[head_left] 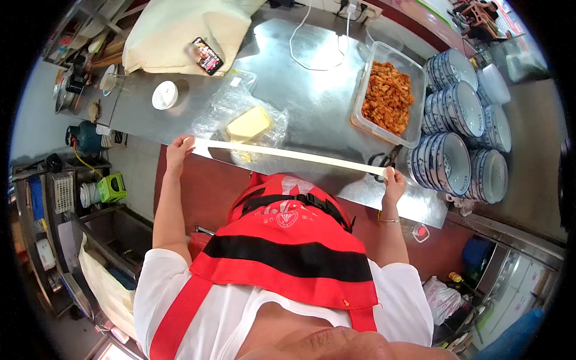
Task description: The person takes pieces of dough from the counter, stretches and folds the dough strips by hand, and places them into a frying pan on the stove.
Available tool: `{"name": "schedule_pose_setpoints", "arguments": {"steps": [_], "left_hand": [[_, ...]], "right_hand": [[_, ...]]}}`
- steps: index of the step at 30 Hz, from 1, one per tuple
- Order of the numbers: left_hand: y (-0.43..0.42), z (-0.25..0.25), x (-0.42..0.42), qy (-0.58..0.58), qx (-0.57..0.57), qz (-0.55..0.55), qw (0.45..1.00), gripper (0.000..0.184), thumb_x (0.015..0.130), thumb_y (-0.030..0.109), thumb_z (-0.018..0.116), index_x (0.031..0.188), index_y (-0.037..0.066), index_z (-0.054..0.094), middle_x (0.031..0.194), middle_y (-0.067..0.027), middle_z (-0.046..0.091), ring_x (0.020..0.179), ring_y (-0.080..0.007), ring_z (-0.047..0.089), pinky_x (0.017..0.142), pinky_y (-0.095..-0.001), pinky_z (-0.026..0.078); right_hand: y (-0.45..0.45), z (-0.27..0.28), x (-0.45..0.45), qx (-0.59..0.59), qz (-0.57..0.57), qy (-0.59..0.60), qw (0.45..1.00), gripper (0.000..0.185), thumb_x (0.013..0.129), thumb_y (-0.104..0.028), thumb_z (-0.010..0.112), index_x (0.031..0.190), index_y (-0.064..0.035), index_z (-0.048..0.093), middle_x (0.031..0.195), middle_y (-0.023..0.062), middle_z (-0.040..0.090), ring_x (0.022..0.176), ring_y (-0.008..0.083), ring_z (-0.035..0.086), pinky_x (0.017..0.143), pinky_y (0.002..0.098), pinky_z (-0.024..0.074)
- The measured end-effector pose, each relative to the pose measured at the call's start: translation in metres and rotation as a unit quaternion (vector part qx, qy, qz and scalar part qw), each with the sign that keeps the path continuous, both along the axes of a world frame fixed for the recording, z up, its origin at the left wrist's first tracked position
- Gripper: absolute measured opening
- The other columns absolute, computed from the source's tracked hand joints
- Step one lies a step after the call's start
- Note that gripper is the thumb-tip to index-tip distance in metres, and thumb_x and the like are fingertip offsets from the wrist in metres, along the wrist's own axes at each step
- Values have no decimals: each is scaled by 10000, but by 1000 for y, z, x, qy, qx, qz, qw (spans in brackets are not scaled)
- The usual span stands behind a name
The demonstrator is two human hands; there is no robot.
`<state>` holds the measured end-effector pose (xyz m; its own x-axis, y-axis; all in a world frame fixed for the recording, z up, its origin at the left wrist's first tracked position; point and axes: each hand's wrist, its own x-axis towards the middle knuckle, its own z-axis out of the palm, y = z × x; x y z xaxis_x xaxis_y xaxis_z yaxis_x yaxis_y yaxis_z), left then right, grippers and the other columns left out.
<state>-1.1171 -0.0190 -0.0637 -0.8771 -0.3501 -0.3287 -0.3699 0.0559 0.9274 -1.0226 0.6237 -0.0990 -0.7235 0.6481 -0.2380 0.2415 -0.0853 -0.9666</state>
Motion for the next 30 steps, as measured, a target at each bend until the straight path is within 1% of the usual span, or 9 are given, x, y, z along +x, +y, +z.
{"name": "schedule_pose_setpoints", "arguments": {"steps": [11,14,17,20,22,25,27,29,30], "left_hand": [[46,11,-2,-78,-76,-165,980,237,876,195,635,1025,16,679,879,-36,667,726,-102,624,675,-215,479],[57,40,-19,-49,-78,-173,981,226,885,197,632,1022,24,680,901,-21,662,783,-86,613,666,-213,475],[62,93,-35,32,-53,-181,981,209,901,191,621,1027,31,670,940,-15,647,862,-83,587,724,-224,469],[79,165,-39,113,18,-154,981,202,909,184,614,1031,30,659,960,-20,631,864,-94,570,763,-244,457],[87,190,-37,204,34,-126,970,196,912,173,607,1045,37,655,990,-21,619,868,-98,554,773,-260,450],[96,136,-37,158,81,-128,976,173,902,162,615,1017,44,667,950,-19,633,853,-103,573,760,-258,461],[110,33,-19,59,-68,-254,963,201,869,172,649,1002,24,674,896,-16,649,796,-106,596,716,-260,485],[122,-49,11,-93,-119,-230,961,282,805,194,714,1028,25,679,867,-2,665,712,-86,594,635,-248,496],[121,-49,16,-106,-154,-253,949,268,820,194,705,1033,34,681,876,-8,665,720,-82,591,650,-239,486]], "right_hand": [[113,3,71,87,101,-101,986,203,838,-187,682,916,-1,665,754,27,650,622,79,587,543,205,409],[149,40,85,56,33,-100,993,183,820,-168,711,875,-4,651,738,17,629,592,75,548,534,186,401],[179,107,103,-13,35,3,999,122,850,-130,691,835,-35,616,713,-18,536,591,57,432,510,198,369],[191,182,123,-55,-94,110,988,106,914,-132,608,975,-45,612,832,3,582,639,65,484,599,215,453],[182,214,145,-61,-36,219,973,114,935,-152,574,963,-42,586,830,14,580,671,75,489,630,219,478],[192,171,173,-201,-69,250,944,173,904,-241,616,869,-74,590,809,34,611,736,123,584,681,249,486],[185,69,183,-29,-48,22,998,197,847,-248,677,902,-72,607,769,18,600,670,103,540,611,245,438],[192,-49,206,95,32,-245,964,262,788,-189,734,978,-36,639,712,-5,599,531,63,478,435,210,347],[189,-35,196,121,20,-211,970,228,794,-189,731,948,-45,644,696,-11,590,537,58,479,444,207,349]]}}
